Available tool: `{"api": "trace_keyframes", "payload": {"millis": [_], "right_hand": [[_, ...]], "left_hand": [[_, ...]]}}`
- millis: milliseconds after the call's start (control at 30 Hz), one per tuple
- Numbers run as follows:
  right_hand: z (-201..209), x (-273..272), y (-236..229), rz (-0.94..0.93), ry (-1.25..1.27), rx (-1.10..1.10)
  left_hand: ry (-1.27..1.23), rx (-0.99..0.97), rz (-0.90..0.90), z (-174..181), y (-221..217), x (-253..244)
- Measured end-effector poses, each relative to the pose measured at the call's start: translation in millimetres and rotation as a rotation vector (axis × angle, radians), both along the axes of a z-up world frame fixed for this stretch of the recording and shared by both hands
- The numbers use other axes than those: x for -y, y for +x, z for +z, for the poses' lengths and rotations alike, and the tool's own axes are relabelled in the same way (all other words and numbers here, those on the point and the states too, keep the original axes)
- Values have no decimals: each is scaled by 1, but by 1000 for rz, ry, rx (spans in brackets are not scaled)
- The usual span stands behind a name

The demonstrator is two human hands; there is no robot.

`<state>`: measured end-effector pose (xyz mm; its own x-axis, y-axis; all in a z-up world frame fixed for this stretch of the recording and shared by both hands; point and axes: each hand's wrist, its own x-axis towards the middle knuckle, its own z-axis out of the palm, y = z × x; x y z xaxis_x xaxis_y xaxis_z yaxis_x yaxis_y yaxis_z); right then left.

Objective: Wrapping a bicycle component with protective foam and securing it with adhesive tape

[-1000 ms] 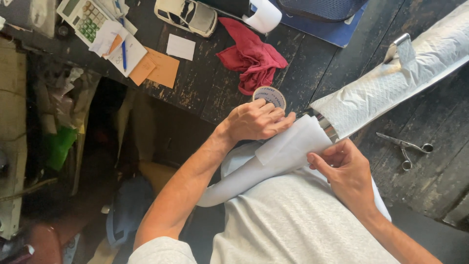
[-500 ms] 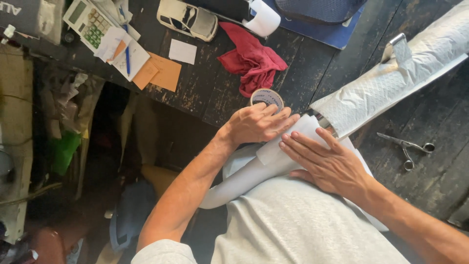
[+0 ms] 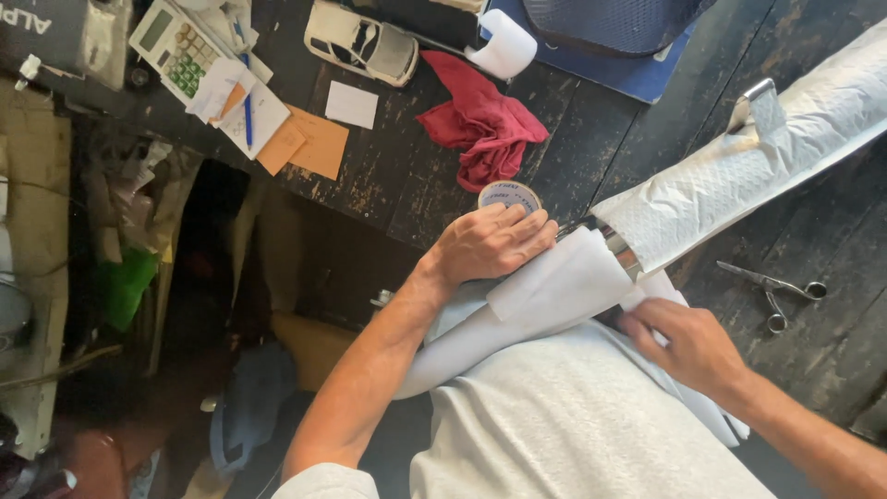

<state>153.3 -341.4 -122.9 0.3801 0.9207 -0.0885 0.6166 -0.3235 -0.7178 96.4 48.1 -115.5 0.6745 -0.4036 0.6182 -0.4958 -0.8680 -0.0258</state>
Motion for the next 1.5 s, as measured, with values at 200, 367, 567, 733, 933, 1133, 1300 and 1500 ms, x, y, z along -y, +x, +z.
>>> {"api": "trace_keyframes", "payload": {"millis": [200,367,567,733,933,1133,1300,1500], "right_hand": [[-19,-63,-11,-688,-276,-989],[-23,-59,-9,-509,-506,-567],[15,-33,22,-515,-594,-154],[-52,30,38,-365,-467,525],[-116,9,5,-207,-294,138],[-116,-16,-16,-220,-274,110],[-119,-35,-18,-220,-261,96],[-121,-38,-23,-238,-256,75]], "left_hand": [[-119,-153,-38,-14,-4,3],[-174,-164,-49,-7,1,2],[-201,-192,-22,-6,-1,5],[-229,-201,-15,-6,-1,7],[-196,-218,-13,-10,-4,11],[-225,-259,-16,-30,-11,18],[-256,-242,-41,-32,-5,15],[-284,-237,-78,-31,3,9]]}}
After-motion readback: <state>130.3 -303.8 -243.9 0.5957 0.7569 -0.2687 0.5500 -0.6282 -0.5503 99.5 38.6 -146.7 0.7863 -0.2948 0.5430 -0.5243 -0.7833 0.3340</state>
